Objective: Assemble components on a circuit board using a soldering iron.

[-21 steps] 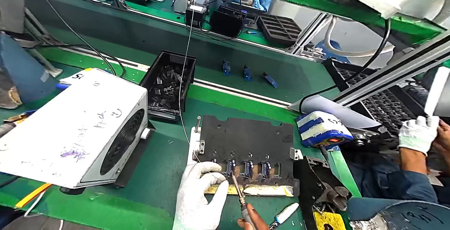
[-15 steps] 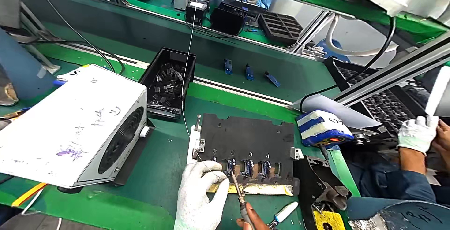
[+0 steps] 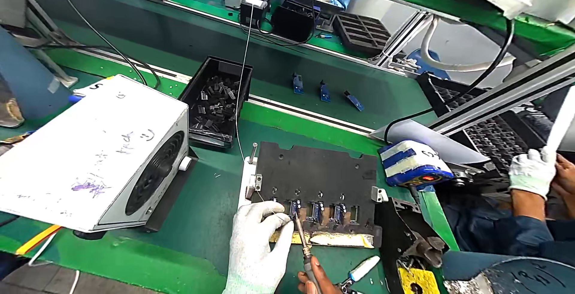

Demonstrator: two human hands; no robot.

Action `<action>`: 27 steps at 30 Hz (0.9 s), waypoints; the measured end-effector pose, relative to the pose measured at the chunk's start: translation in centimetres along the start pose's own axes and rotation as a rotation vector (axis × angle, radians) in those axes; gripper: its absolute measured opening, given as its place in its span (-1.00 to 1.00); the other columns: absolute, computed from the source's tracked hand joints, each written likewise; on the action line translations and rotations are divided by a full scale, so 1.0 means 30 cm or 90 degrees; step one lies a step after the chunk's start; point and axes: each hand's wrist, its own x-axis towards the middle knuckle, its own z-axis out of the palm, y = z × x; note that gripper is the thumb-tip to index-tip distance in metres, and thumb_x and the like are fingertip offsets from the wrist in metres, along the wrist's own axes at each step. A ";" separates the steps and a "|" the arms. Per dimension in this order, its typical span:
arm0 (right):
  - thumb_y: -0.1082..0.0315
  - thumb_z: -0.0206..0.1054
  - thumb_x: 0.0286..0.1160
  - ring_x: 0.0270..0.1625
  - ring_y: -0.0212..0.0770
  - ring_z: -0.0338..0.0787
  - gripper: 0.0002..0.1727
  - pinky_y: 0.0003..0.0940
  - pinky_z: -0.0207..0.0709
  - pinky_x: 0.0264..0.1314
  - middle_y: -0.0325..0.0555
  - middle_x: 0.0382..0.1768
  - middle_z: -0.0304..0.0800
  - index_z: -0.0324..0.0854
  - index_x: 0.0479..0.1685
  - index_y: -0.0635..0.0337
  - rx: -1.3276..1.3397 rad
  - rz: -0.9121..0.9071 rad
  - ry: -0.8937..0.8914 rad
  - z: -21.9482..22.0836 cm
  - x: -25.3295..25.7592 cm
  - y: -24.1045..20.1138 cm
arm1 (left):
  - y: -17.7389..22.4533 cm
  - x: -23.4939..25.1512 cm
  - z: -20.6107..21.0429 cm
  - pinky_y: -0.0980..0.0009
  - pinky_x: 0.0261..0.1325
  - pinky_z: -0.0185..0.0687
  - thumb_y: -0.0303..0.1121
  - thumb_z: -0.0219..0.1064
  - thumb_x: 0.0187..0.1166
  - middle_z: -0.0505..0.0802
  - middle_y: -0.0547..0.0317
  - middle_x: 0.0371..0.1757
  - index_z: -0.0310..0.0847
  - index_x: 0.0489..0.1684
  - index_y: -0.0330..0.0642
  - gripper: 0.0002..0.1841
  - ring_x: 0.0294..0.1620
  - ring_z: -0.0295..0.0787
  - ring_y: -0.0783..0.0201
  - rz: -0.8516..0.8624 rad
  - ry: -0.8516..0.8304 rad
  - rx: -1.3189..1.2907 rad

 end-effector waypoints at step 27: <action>0.45 0.31 0.53 -0.44 -0.31 0.86 -0.72 -0.37 0.82 -0.36 0.00 -0.34 0.92 0.82 0.01 0.47 -0.006 0.039 -0.006 -0.073 0.123 -0.090 | -0.014 -0.002 0.007 0.24 0.30 0.50 -0.11 0.39 0.43 0.89 0.53 0.02 0.92 -0.38 0.24 -0.84 0.18 0.68 0.35 0.027 0.003 0.008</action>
